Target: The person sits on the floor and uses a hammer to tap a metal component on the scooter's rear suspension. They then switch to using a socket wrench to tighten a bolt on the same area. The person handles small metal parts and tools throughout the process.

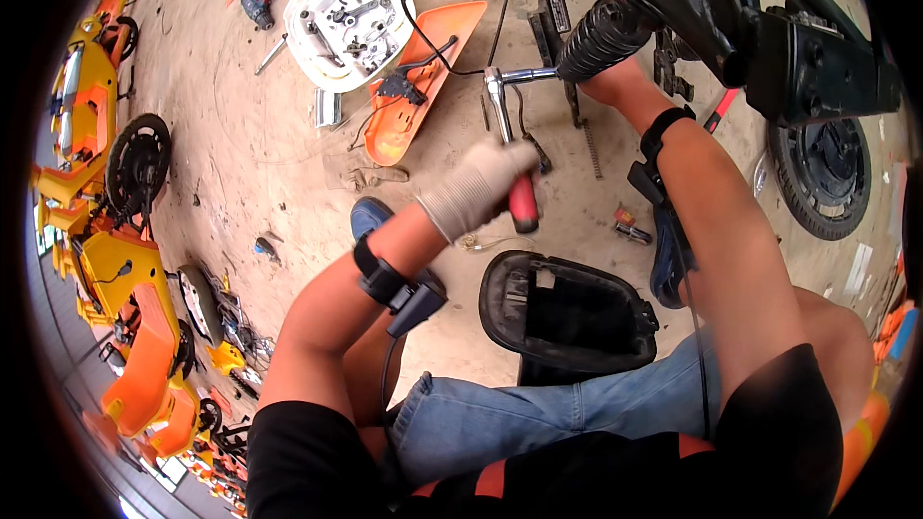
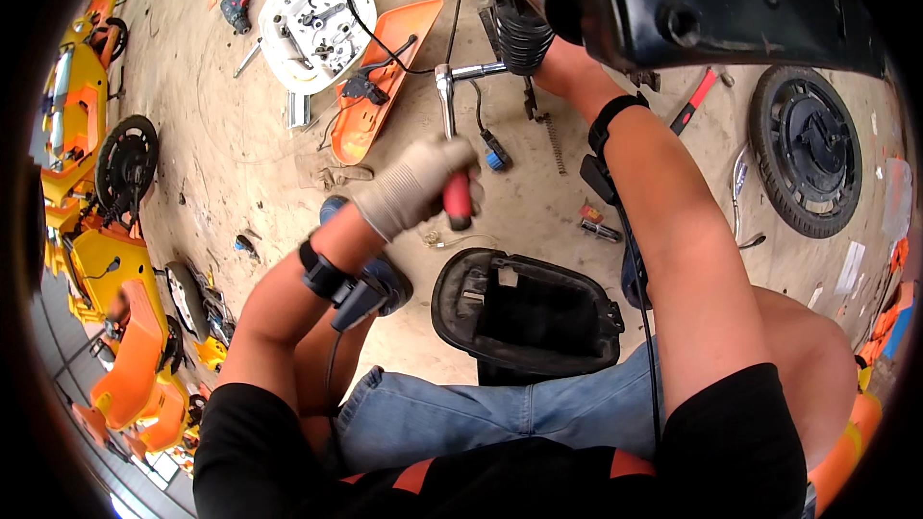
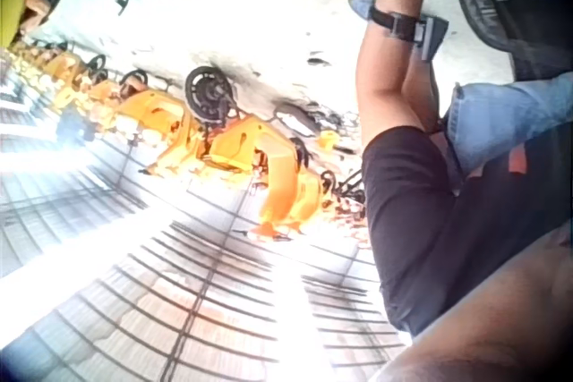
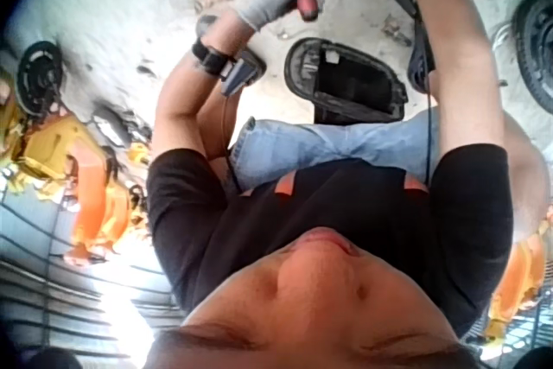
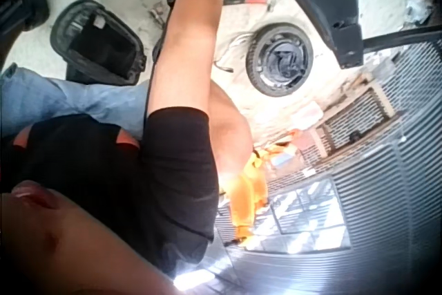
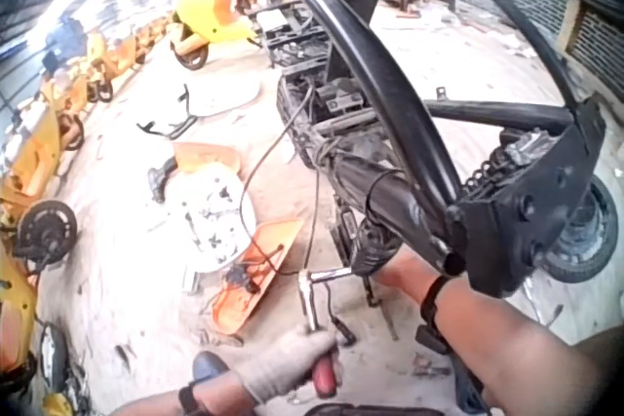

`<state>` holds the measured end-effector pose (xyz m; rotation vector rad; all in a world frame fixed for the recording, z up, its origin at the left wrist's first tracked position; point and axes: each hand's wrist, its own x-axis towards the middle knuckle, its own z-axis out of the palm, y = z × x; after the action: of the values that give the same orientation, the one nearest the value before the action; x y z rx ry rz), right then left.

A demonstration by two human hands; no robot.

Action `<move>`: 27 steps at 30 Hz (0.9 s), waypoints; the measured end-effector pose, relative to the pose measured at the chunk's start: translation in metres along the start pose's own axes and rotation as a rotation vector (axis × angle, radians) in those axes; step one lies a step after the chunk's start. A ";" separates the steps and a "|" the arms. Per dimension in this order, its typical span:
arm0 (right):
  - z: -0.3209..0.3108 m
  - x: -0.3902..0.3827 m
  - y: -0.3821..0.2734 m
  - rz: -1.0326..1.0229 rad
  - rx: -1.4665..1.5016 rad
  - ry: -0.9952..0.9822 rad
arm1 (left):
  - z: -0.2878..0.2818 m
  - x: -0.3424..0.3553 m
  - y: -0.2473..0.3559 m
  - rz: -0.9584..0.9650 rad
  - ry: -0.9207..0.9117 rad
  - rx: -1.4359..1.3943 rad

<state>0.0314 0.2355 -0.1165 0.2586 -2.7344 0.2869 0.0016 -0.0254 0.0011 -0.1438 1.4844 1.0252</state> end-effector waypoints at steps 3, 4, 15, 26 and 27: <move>0.001 0.003 0.001 -0.033 -0.052 -0.022 | 0.010 0.035 -0.071 0.227 0.089 0.231; -0.009 0.002 0.001 0.019 -0.141 -0.151 | 0.006 0.058 -0.086 0.244 0.119 0.349; -0.006 0.000 -0.002 -0.025 -0.065 -0.010 | 0.018 0.026 -0.027 -0.022 0.114 0.077; 0.000 0.006 -0.005 -0.002 -0.118 -0.053 | -0.011 -0.002 0.065 0.088 -0.161 -0.696; -0.003 0.005 -0.004 0.000 -0.147 -0.100 | 0.002 -0.013 0.055 0.180 -0.067 -0.524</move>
<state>0.0289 0.2314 -0.1107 0.2386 -2.8368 0.0731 -0.0281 0.0027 0.0395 -0.3480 1.1554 1.5369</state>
